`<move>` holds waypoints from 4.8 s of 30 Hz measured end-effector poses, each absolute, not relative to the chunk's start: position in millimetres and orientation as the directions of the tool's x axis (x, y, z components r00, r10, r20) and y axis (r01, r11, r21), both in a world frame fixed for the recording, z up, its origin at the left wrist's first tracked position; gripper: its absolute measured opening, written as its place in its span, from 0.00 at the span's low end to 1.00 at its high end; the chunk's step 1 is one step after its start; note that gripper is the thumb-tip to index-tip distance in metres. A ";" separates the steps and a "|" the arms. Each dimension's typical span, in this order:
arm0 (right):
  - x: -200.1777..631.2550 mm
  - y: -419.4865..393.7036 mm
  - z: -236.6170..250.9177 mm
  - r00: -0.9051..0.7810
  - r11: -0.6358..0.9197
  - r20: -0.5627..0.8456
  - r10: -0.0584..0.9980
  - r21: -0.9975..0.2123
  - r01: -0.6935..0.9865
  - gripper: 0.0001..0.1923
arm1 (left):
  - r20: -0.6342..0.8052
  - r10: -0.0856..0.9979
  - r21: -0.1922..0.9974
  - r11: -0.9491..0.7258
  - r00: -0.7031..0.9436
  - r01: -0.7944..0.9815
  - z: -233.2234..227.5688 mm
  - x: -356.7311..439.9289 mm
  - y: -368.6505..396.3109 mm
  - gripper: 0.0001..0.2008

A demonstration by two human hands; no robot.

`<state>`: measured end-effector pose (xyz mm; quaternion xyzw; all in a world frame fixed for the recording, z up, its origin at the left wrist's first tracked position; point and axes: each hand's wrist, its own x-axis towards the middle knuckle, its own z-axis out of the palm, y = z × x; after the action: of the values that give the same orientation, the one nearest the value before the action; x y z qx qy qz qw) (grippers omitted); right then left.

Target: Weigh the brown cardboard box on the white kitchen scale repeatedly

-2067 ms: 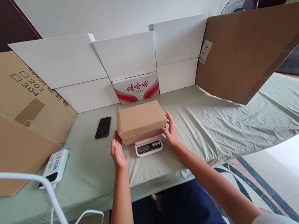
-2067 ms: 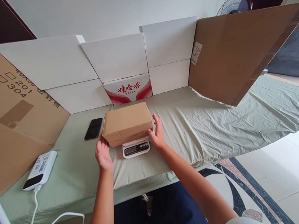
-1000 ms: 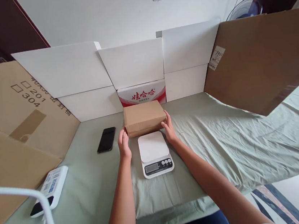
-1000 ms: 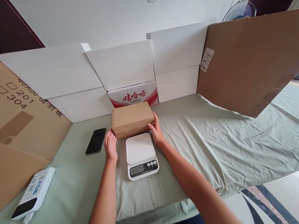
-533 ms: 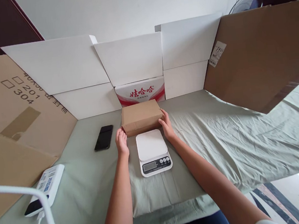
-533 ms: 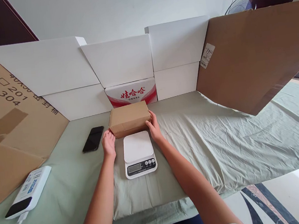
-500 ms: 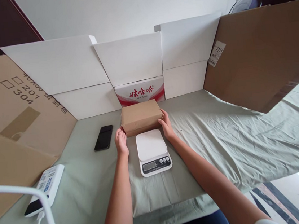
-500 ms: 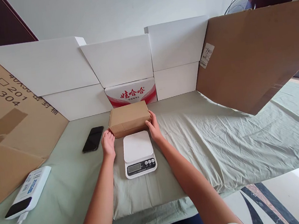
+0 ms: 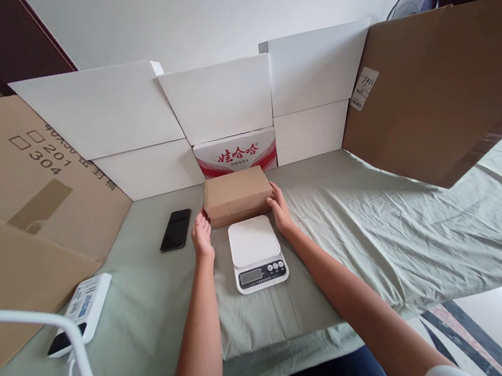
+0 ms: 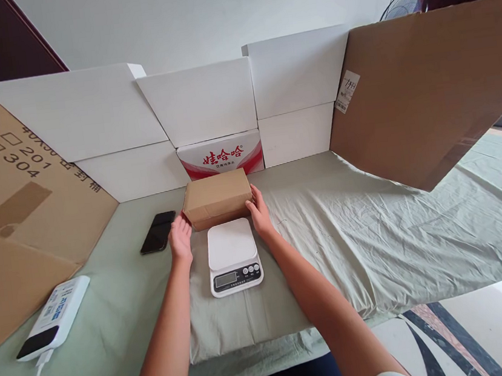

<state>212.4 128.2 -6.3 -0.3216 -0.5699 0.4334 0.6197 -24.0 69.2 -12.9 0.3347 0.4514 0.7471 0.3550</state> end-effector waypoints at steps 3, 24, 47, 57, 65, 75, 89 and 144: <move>211.5 125.5 -2.7 -0.040 0.419 0.434 0.900 -0.888 -0.190 0.34 | 0.168 0.826 0.921 -0.326 -0.538 -0.213 -15.7 -21.4 71.0 0.38; 217.0 109.0 2.7 -0.065 0.664 0.661 0.748 -0.742 0.090 0.41 | 0.461 0.763 0.868 -0.493 -0.453 0.054 -0.3 -9.6 52.4 0.39; 260.4 20.9 1.2 -0.125 0.659 0.647 0.752 -0.740 0.136 0.39 | 0.474 0.732 0.867 -0.485 -0.489 0.115 -21.9 12.6 -52.7 0.43; 258.9 21.3 3.2 -0.090 0.625 0.618 0.781 -0.771 0.124 0.37 | 0.476 0.719 0.862 -0.495 -0.507 0.109 -18.4 14.3 -53.3 0.43; 260.2 21.4 2.3 -0.064 0.632 0.629 0.775 -0.768 0.108 0.34 | 0.464 0.723 0.869 -0.484 -0.512 0.103 -20.1 14.8 -55.2 0.43; 259.9 21.1 3.4 -0.048 0.643 0.642 0.765 -0.758 0.109 0.35 | 0.452 0.731 0.875 -0.474 -0.511 0.096 -24.3 15.9 -62.5 0.40; 260.3 19.0 5.0 -0.055 0.656 0.654 0.754 -0.745 0.126 0.34 | 0.446 0.722 0.879 -0.465 -0.529 0.106 -27.0 15.1 -61.7 0.41; 258.6 28.3 11.4 0.096 0.445 0.439 0.893 -0.895 -0.042 0.25 | 0.316 0.710 0.903 -0.428 -0.630 -0.028 -16.4 17.4 -58.7 0.38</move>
<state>258.6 28.3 11.4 -0.3781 -0.5632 0.3672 0.6365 17.4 -58.7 -16.4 0.3565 0.4777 0.7660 0.2408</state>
